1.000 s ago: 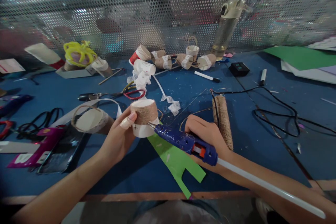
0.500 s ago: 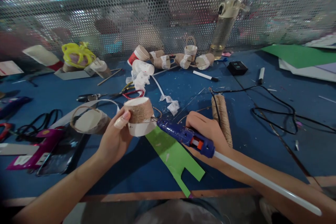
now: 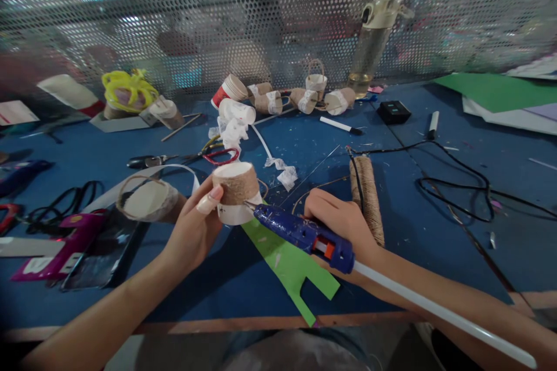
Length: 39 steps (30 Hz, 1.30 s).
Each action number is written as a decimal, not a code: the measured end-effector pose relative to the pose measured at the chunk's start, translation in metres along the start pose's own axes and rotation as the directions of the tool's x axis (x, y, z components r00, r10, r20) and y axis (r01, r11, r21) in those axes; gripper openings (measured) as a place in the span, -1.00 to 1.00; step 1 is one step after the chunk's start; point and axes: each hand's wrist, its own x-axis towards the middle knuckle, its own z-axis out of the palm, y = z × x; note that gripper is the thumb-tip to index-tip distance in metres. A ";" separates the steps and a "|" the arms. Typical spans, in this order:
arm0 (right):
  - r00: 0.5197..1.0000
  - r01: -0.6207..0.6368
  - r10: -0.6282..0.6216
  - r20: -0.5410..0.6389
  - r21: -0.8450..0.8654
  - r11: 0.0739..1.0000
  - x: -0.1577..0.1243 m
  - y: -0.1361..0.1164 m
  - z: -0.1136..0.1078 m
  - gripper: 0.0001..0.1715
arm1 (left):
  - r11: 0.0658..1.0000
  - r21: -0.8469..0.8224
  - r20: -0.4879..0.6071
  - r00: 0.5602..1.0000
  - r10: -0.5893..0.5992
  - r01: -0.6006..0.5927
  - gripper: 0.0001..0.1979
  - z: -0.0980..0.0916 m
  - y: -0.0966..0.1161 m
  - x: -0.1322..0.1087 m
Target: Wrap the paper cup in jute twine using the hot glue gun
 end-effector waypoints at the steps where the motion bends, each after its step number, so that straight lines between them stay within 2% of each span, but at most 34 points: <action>1: 1.000 0.002 -0.002 -0.004 -0.010 1.000 0.000 0.000 0.000 -0.68 | 1.000 -0.008 0.001 1.000 0.004 -0.004 -0.65 0.000 0.000 0.000; 9: 1.000 -0.011 0.011 0.017 -0.014 1.000 0.003 0.000 -0.005 -0.58 | 0.994 -0.100 -0.062 0.996 -0.060 0.054 -0.60 0.001 0.001 0.001; 14: 0.999 -0.037 0.037 0.000 -0.014 0.999 0.004 0.000 -0.003 -0.61 | 0.997 -0.057 -0.043 0.998 -0.054 0.051 -0.53 0.000 0.001 -0.001; 18: 1.000 -0.023 0.023 0.014 0.009 1.000 0.002 0.000 -0.002 -0.60 | 0.998 -0.052 -0.056 0.998 -0.036 0.033 -0.53 0.000 -0.001 -0.003; 23: 0.999 0.006 -0.008 0.051 0.036 0.999 0.000 0.001 -0.002 -0.66 | 0.995 -0.067 -0.035 0.996 -0.076 0.074 -0.55 -0.001 -0.004 -0.002; 27: 1.000 -0.004 0.003 0.030 0.013 1.000 0.000 0.001 -0.002 -0.67 | 0.995 -0.074 -0.030 0.997 -0.067 0.065 -0.56 -0.001 -0.003 -0.001; 34: 0.999 -0.032 0.032 -0.007 -0.004 0.999 0.004 0.001 -0.003 -0.61 | 0.994 -0.103 -0.138 0.989 -0.053 0.039 -0.64 -0.002 0.000 0.001; 39: 0.999 -0.045 0.045 0.010 -0.004 0.999 0.003 0.000 -0.004 -0.61 | 0.993 -0.100 -0.139 0.988 -0.073 0.060 -0.61 0.000 0.001 0.001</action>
